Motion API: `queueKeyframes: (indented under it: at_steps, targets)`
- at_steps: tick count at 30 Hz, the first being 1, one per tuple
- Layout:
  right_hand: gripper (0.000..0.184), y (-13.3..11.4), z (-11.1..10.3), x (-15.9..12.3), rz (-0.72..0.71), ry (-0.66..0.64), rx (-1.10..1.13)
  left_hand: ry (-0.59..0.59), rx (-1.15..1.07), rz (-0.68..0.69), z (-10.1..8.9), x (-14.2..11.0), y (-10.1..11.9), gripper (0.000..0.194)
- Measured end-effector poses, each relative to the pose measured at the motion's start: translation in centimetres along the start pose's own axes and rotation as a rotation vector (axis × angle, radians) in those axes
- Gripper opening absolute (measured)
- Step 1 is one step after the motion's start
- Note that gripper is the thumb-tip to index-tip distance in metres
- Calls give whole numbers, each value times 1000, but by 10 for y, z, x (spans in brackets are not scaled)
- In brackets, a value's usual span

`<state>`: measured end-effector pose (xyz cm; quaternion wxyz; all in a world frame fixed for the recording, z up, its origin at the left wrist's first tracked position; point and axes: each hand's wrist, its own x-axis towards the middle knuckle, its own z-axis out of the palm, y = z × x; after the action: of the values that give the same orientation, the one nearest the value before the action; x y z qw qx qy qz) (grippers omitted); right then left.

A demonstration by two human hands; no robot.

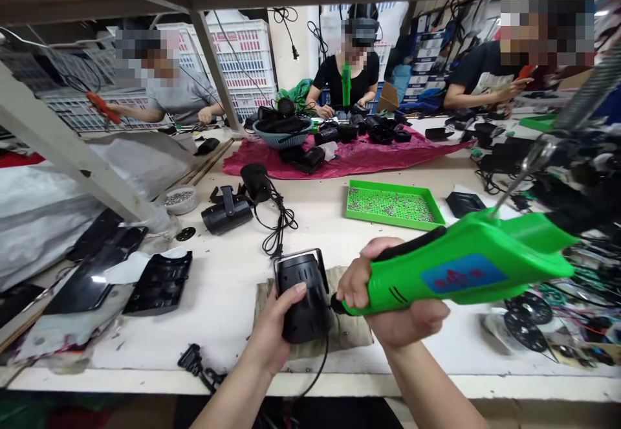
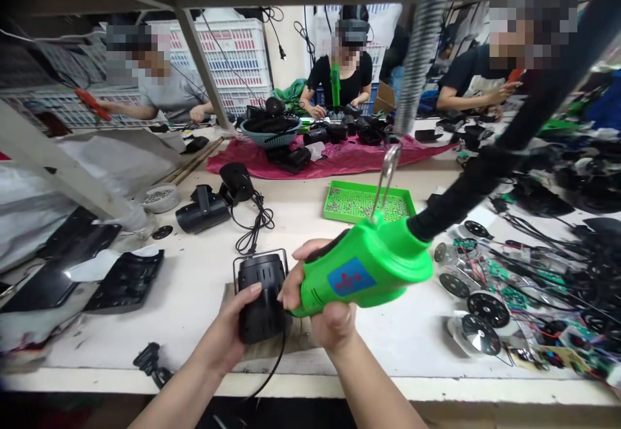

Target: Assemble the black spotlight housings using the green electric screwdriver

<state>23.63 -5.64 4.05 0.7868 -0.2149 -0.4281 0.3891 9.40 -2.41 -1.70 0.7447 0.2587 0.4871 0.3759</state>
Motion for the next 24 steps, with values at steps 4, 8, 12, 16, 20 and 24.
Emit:
queueKeyframes:
  at_steps: [4, 8, 12, 16, 20, 24]
  targets:
    - [57, -10, 5, -2, -40, 38, 13, -21, -44, -47, -9, -3, 1, 34]
    - [55, -30, 4, -4, -44, 123, 15, 34, -119, -59, -16, -4, -2, 27]
    - [55, -35, -6, -5, -40, 151, -37, 40, -171, -54, -23, -2, -6, 26]
    - [56, -18, -17, -4, -4, 129, -125, 14, -167, -68, -26, -2, -8, 32]
    - [53, 1, -26, 0, 97, 110, -335, 59, -168, -46, -23, -4, -8, 36]
    - [37, 7, -27, 9, 112, 88, -463, 86, -159, -48, -16, -7, -6, 40]
